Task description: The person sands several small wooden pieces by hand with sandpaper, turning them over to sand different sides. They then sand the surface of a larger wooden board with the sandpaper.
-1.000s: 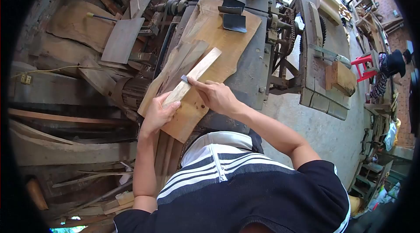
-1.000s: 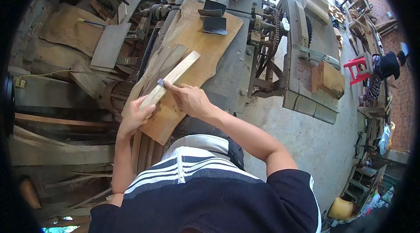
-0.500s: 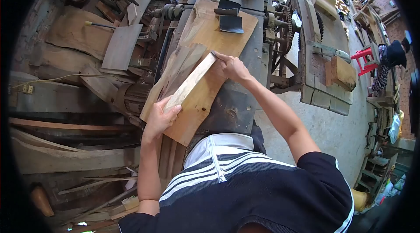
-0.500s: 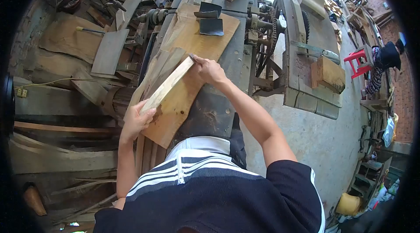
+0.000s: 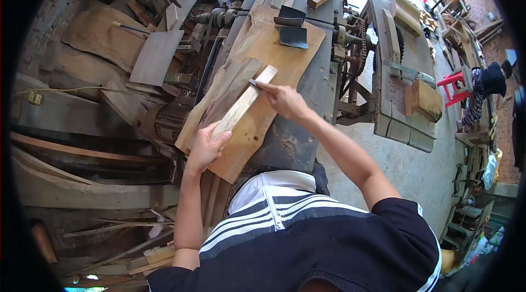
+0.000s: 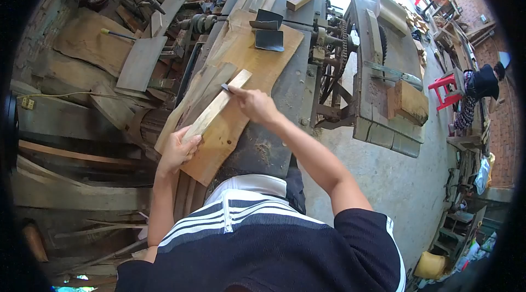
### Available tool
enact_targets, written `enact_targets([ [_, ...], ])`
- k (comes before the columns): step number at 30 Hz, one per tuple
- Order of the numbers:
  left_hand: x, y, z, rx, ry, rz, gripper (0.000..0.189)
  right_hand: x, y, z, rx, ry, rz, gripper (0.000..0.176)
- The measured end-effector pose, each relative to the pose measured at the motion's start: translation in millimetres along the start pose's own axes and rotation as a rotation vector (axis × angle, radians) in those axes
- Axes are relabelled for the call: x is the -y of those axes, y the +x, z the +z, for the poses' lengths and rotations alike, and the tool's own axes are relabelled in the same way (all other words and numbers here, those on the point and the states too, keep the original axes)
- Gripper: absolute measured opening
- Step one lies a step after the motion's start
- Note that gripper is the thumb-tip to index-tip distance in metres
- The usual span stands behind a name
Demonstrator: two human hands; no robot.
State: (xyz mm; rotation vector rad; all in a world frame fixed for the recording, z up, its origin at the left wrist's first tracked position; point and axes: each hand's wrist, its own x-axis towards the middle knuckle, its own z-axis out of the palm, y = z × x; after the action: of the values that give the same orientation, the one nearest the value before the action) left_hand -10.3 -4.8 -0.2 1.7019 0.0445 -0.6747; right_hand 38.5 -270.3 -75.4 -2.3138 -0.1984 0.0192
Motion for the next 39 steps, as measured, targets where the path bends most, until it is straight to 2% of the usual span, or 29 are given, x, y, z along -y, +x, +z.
enact_targets([
  [1, 0, 3, 1, 0.003, -0.007, 0.017, 0.028, -3, 6, -7, 0.036, 0.007, 0.064, 0.043],
  [3, 1, 5, 0, 0.013, -0.014, 0.019, 0.028, -4, 7, 7, -0.009, -0.023, 0.029, 0.044],
  [5, -1, 8, 1, 0.023, -0.017, 0.032, 0.027, 11, -5, 16, -0.035, -0.171, -0.071, 0.045],
  [6, -1, 7, 1, 0.014, 0.005, 0.041, 0.028, 21, -16, 20, -0.077, -0.18, -0.244, 0.045],
  [7, 0, 4, 1, 0.006, 0.027, 0.043, 0.028, 27, -24, 20, -0.075, -0.153, -0.274, 0.046],
  [10, -2, -2, 4, -0.024, 0.091, 0.069, 0.032, -17, 2, -1, -0.053, -0.175, 0.035, 0.056],
  [11, -1, -3, 5, -0.028, 0.091, 0.074, 0.032, -25, 12, -8, -0.059, -0.106, 0.206, 0.049],
  [13, 1, -2, 4, -0.011, 0.068, 0.08, 0.033, -27, 7, 6, -0.101, -0.079, 0.001, 0.047],
  [15, 4, -2, 6, -0.022, 0.067, 0.084, 0.035, 12, -12, 16, -0.004, -0.094, -0.124, 0.042],
  [17, 4, -4, 4, -0.041, 0.076, 0.085, 0.036, 11, -9, 11, -0.032, -0.134, -0.189, 0.041],
  [19, 5, -10, 2, -0.015, 0.063, 0.055, 0.039, -20, 15, -15, 0.026, -0.24, 0.316, 0.043],
  [23, 18, -9, -1, -0.057, 0.218, 0.079, 0.046, -56, 23, -16, 0.024, -0.151, 0.25, 0.044],
  [25, 54, 5, -10, -0.258, 0.748, 0.681, 0.052, -45, 17, -9, -0.081, 0.109, 0.129, 0.047],
  [26, 53, -4, -6, -0.261, 0.743, 0.669, 0.052, -24, 9, -21, -0.066, 0.142, 0.185, 0.047],
  [28, 38, -20, 3, -0.294, 0.78, 0.376, 0.058, -18, -7, -24, -0.112, 0.224, 0.124, 0.046],
  [29, 41, -23, 5, -0.307, 0.771, 0.38, 0.058, -18, -11, -28, -0.172, 0.309, 0.059, 0.046],
  [31, 50, -30, 11, -0.434, 0.944, 0.404, 0.061, -45, -13, -28, -0.125, 0.234, 0.077, 0.044],
  [33, 52, -33, 17, -0.46, 0.975, 0.346, 0.061, -70, -11, -29, 0.101, 0.237, 0.401, 0.043],
  [34, 51, -34, 20, -0.478, 1.011, 0.292, 0.061, -92, -10, -15, -0.163, 0.166, 0.136, 0.042],
  [35, 51, -37, 23, -0.494, 1.007, 0.265, 0.061, -82, -7, -18, -0.135, 0.172, 0.127, 0.042],
  [37, 49, -38, 31, -0.54, 1.099, 0.298, 0.066, -54, -13, -36, -0.24, 0.301, 0.191, 0.043],
  [38, 52, -38, 34, -0.526, 1.106, 0.285, 0.066, -99, -7, -19, -0.049, 0.2, 0.272, 0.043],
  [39, 55, -33, 37, -0.525, 1.152, 0.25, 0.066, -106, -14, -21, -0.05, 0.209, 0.284, 0.043],
])
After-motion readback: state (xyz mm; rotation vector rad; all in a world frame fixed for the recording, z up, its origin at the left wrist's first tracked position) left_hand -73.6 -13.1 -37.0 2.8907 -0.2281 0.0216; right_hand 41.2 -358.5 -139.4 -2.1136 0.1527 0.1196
